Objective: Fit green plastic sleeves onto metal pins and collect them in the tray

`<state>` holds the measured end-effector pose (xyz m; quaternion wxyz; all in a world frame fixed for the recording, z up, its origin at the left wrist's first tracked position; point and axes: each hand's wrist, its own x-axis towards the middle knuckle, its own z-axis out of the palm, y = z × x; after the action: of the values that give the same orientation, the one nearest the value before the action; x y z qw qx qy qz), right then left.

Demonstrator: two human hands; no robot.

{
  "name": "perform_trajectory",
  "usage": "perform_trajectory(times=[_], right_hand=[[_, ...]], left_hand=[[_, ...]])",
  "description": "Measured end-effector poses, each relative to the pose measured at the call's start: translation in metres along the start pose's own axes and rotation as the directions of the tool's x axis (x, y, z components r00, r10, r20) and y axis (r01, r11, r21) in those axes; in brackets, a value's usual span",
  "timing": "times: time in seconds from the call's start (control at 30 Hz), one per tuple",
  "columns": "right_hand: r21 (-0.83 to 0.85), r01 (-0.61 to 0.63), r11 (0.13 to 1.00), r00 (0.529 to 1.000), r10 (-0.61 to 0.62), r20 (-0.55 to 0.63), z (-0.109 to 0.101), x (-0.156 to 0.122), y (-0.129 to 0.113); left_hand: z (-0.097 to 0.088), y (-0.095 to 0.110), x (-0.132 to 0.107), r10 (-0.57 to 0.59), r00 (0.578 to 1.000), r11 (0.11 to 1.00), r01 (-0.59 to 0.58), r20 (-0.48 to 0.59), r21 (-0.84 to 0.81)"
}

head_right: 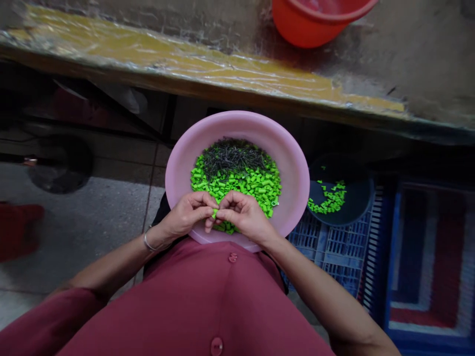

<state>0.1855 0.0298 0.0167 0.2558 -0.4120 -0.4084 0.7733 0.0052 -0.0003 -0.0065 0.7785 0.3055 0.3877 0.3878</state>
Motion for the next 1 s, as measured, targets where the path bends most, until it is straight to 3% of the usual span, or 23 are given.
perform_trajectory(times=[0.2,0.33,0.43,0.53,0.6,0.7,0.77,0.83,0.9,1.0], right_hand=[[0.036,0.017,0.999,1.0,-0.016,-0.012,-0.002,0.0,-0.001],[0.079,0.057,0.995,0.998,-0.056,-0.021,-0.003,-0.001,-0.003],[0.201,0.087,0.976,0.996,-0.091,0.012,-0.002,-0.003,-0.004],[0.32,0.065,0.945,0.996,-0.08,0.034,0.0,-0.004,-0.007],[0.399,0.015,0.917,0.996,-0.047,0.071,0.0,-0.004,-0.008],[0.5,-0.102,0.86,0.986,0.022,0.164,-0.003,-0.005,-0.007],[0.534,-0.211,0.819,0.965,0.089,0.245,-0.006,-0.006,-0.006],[0.537,-0.285,0.794,0.948,0.151,0.281,-0.008,-0.007,-0.005],[0.52,-0.276,0.808,0.957,0.183,0.224,-0.007,-0.009,-0.003],[0.43,-0.131,0.893,0.991,0.126,0.04,-0.001,-0.01,-0.001]], left_hand=[[0.012,0.012,-0.006,0.087,0.995,0.991,-0.08,-0.059,0.108],[0.024,0.015,-0.009,0.297,0.952,0.926,-0.27,-0.068,0.265],[0.03,0.014,-0.009,0.54,0.842,0.746,-0.483,0.008,0.459],[0.031,0.014,-0.003,0.735,0.657,0.434,-0.646,0.168,0.628],[0.03,0.015,0.002,0.776,0.557,0.25,-0.703,0.296,0.666],[0.026,0.016,0.008,0.749,0.499,0.125,-0.752,0.436,0.647],[0.025,0.016,0.008,0.733,0.511,0.145,-0.763,0.45,0.63],[0.025,0.015,0.006,0.73,0.564,0.241,-0.74,0.386,0.628],[0.027,0.015,0.002,0.71,0.662,0.41,-0.666,0.24,0.623],[0.031,0.015,-0.004,0.564,0.825,0.705,-0.466,-0.025,0.534]])
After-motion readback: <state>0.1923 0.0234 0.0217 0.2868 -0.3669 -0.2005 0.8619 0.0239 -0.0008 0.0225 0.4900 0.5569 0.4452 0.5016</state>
